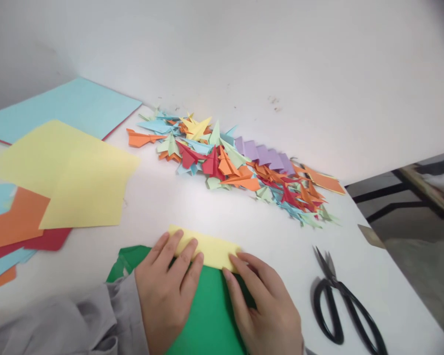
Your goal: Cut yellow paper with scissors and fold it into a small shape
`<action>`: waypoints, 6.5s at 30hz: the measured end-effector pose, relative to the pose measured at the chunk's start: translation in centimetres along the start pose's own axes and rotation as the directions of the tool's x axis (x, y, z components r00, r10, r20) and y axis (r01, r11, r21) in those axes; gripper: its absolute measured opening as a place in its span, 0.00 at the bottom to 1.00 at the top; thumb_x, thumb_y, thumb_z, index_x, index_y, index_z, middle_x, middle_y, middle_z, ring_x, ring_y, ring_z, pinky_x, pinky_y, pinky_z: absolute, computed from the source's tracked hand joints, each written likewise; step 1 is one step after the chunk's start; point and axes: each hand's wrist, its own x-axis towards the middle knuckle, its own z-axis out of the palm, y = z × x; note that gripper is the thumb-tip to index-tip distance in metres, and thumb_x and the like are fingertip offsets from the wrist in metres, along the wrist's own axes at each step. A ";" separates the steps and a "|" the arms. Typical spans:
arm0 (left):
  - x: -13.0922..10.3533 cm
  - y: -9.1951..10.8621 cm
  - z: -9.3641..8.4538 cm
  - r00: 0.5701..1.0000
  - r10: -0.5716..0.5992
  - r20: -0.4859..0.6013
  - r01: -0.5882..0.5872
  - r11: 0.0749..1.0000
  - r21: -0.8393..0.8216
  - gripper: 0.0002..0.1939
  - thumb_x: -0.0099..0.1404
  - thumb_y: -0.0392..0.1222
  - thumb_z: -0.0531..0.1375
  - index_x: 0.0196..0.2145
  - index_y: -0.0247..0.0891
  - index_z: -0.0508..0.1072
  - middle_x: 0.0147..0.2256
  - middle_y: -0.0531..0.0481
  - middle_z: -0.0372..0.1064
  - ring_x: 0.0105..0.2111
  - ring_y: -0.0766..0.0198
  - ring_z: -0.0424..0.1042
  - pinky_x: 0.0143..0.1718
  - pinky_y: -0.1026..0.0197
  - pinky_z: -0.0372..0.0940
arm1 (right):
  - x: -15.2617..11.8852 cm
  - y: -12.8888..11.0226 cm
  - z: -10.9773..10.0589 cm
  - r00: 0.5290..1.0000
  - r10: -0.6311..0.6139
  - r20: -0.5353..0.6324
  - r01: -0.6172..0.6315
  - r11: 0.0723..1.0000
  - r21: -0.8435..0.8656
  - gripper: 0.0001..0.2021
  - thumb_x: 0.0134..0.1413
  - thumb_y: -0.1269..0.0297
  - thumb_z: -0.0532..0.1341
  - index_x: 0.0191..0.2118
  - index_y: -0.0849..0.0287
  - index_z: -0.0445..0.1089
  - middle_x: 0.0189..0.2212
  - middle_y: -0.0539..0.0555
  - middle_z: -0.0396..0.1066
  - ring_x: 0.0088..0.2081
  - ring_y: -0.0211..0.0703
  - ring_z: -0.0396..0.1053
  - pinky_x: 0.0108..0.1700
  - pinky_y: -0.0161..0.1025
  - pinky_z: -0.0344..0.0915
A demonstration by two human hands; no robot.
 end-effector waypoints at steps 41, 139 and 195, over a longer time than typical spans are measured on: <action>0.3 -0.5 -0.7 0.989 0.099 0.106 -0.104 0.994 0.045 0.16 0.62 0.29 0.47 0.45 0.31 0.68 0.48 0.40 0.65 0.53 0.47 0.56 0.47 0.43 0.61 | 0.1 -0.6 -0.2 1.000 0.019 -0.012 -0.019 1.000 -0.020 0.09 0.51 0.69 0.57 0.40 0.63 0.67 0.36 0.60 0.68 0.33 0.42 0.65 0.33 0.42 0.67; 0.2 0.0 -0.3 0.997 0.040 0.067 -0.047 0.994 0.096 0.14 0.62 0.33 0.49 0.43 0.33 0.69 0.47 0.43 0.66 0.51 0.49 0.60 0.48 0.46 0.62 | 0.3 0.2 0.2 0.996 -0.084 -0.044 0.080 0.994 -0.076 0.10 0.52 0.62 0.57 0.39 0.62 0.68 0.34 0.58 0.69 0.33 0.43 0.67 0.35 0.41 0.66; 0.1 0.0 -0.3 0.993 0.043 0.113 -0.052 0.995 0.081 0.15 0.60 0.32 0.51 0.43 0.30 0.70 0.48 0.42 0.65 0.52 0.46 0.58 0.49 0.44 0.58 | 0.6 -0.7 -0.4 0.990 -0.084 0.115 0.105 0.976 -0.193 0.16 0.51 0.59 0.56 0.40 0.69 0.69 0.37 0.63 0.69 0.32 0.46 0.61 0.33 0.43 0.63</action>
